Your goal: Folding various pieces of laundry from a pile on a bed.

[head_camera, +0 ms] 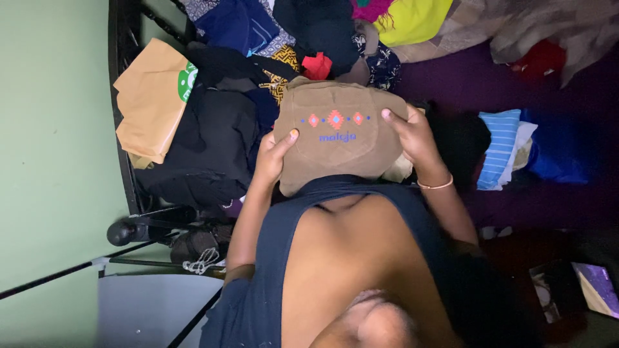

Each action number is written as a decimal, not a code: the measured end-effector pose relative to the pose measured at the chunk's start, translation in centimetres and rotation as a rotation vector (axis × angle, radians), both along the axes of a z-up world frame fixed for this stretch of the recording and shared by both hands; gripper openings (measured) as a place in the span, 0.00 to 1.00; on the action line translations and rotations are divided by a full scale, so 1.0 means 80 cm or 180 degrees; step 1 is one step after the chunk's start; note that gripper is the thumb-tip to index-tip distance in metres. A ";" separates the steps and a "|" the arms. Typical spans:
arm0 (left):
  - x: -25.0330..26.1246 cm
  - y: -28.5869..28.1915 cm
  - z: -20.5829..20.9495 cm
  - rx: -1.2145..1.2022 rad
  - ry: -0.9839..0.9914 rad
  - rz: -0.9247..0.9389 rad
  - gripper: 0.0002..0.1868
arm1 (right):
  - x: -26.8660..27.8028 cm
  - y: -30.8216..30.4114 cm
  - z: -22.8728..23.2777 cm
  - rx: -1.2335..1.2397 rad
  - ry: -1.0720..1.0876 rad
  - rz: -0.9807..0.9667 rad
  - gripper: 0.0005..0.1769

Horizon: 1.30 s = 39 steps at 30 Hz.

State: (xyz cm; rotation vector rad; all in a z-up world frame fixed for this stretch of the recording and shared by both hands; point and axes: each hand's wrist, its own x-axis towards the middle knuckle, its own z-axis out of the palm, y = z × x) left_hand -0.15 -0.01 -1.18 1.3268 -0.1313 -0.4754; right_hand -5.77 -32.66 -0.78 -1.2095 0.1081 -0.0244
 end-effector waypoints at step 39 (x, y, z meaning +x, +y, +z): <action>-0.035 0.016 0.057 -0.0037 -0.0733 0.0540 0.22 | -0.068 -0.012 0.049 -0.1918 -0.0333 -0.0199 0.21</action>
